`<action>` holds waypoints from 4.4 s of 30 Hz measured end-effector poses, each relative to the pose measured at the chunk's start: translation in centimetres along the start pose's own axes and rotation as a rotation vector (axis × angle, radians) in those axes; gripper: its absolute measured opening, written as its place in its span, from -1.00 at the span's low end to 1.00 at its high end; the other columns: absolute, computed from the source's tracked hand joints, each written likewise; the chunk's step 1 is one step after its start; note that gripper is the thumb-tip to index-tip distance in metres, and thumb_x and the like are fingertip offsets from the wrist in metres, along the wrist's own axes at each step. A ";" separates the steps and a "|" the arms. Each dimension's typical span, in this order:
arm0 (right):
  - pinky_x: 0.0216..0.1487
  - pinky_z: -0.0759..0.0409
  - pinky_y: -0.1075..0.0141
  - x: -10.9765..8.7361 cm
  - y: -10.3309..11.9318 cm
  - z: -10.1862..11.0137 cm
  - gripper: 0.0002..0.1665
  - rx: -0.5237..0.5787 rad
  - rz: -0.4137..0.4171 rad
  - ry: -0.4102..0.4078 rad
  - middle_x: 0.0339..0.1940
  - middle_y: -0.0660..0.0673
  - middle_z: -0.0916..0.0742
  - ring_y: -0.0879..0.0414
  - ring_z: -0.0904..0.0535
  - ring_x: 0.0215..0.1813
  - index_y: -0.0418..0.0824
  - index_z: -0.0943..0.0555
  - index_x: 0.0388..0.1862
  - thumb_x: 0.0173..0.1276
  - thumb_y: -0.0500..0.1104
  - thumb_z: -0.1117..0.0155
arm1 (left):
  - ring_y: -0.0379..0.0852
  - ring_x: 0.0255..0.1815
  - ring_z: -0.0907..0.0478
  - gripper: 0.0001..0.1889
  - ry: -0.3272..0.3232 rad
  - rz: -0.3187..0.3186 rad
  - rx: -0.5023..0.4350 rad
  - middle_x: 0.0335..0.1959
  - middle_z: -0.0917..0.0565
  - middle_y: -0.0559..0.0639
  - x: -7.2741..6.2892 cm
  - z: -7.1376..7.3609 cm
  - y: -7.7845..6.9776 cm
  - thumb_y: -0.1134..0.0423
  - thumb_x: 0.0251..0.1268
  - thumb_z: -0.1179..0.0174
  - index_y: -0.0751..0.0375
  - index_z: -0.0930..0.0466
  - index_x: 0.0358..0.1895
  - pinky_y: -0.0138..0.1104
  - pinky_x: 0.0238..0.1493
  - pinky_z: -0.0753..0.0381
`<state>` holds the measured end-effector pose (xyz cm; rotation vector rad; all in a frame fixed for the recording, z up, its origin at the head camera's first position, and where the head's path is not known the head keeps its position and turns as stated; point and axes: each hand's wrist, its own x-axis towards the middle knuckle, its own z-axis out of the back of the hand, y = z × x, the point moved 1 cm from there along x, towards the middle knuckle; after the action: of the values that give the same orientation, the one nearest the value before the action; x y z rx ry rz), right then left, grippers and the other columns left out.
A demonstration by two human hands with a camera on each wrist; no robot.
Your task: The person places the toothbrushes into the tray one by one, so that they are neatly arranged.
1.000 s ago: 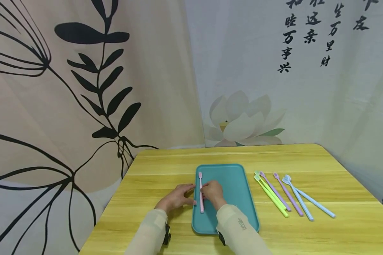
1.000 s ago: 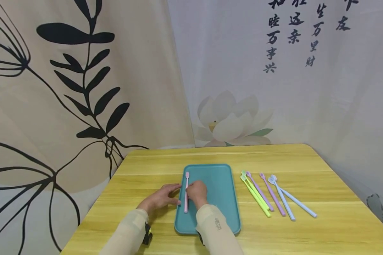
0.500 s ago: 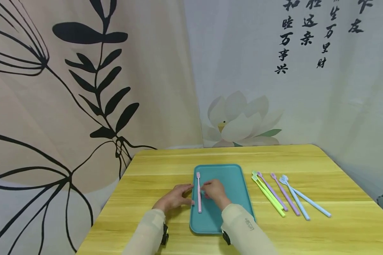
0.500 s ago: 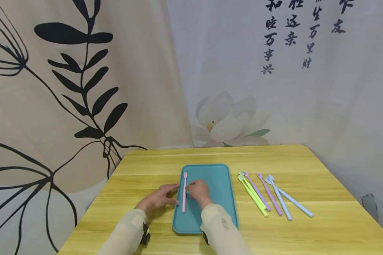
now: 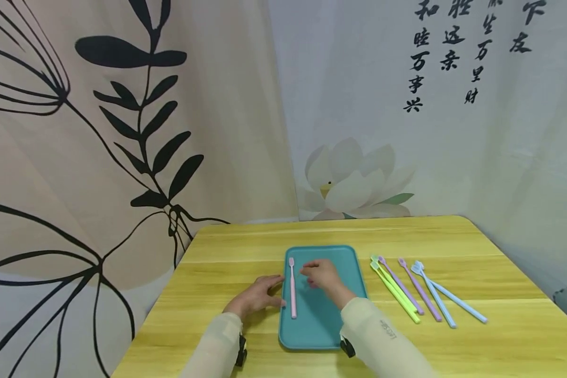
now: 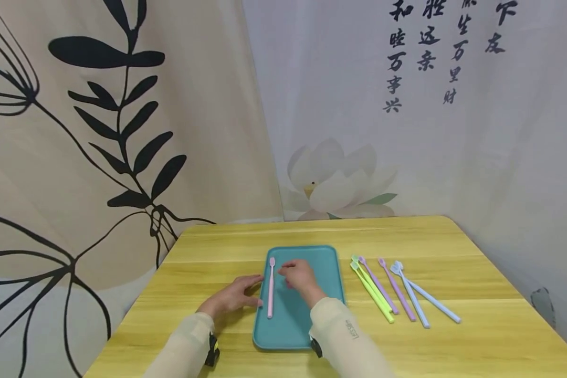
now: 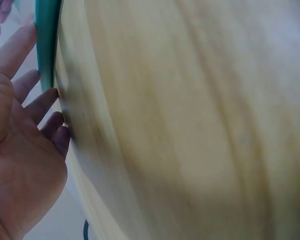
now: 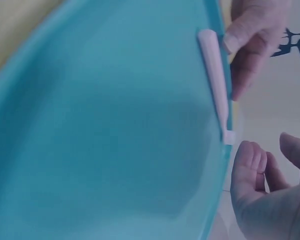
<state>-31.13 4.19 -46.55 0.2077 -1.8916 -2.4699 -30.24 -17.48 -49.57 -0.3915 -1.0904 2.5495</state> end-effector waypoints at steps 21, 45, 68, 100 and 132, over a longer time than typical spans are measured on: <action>0.03 -0.67 0.13 -0.1 0.1 9.1 -0.58 0.092 -0.031 -0.030 0.10 -0.28 -0.65 -0.19 -0.59 0.07 -0.38 -0.57 0.20 0.49 -0.15 -0.22 | 0.30 0.52 -0.05 -0.18 0.011 -0.020 -0.043 0.51 -0.21 0.25 0.2 -0.1 0.2 0.16 0.22 -0.41 0.21 -0.24 0.51 0.20 0.43 -0.11; 0.07 -0.65 0.23 -2.2 -1.2 17.3 -0.41 0.088 -0.020 -0.050 0.19 -0.34 -0.56 0.04 -0.59 -0.02 -0.48 -0.41 0.32 0.52 -0.08 -0.18 | 0.30 0.52 -0.05 -0.20 0.000 -0.002 -0.012 0.51 -0.22 0.23 -0.1 -0.3 0.1 0.11 0.21 -0.41 0.15 -0.27 0.50 0.21 0.43 -0.09; 0.10 -0.63 0.19 -5.6 -3.9 26.2 -0.23 -0.050 -0.043 -0.120 0.28 -0.40 -0.51 0.16 -0.58 -0.03 -0.55 -0.25 0.42 0.56 0.04 -0.09 | 0.29 0.53 -0.03 -0.19 0.010 -0.020 -0.010 0.52 -0.19 0.24 0.4 0.5 0.4 0.10 0.24 -0.40 0.17 -0.23 0.52 0.19 0.42 -0.16; -0.21 -0.69 0.32 -7.8 -10.4 27.2 -0.38 -0.211 -0.119 -0.202 0.04 -0.37 -0.67 0.12 -0.65 -0.14 -0.59 -0.46 0.22 0.45 -0.08 -0.26 | 0.32 0.52 -0.04 -0.20 0.023 -0.035 -0.015 0.51 -0.21 0.26 0.1 0.1 0.1 0.13 0.25 -0.39 0.21 -0.24 0.51 0.21 0.43 -0.11; -0.34 -0.55 0.22 -7.3 -10.5 26.3 -0.57 -0.547 -0.081 -0.244 -0.12 -0.42 -0.71 -0.11 -0.61 -0.16 -0.48 -0.69 -0.08 0.29 -0.11 -0.36 | 0.33 0.51 -0.03 -0.22 0.001 -0.003 0.014 0.50 -0.21 0.27 0.0 -0.1 -0.2 0.12 0.23 -0.41 0.16 -0.29 0.50 0.23 0.42 -0.11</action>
<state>-26.40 32.94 -49.23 -0.0352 -1.2041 -3.0638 -30.15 -17.29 -49.48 -0.3873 -1.0714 2.5529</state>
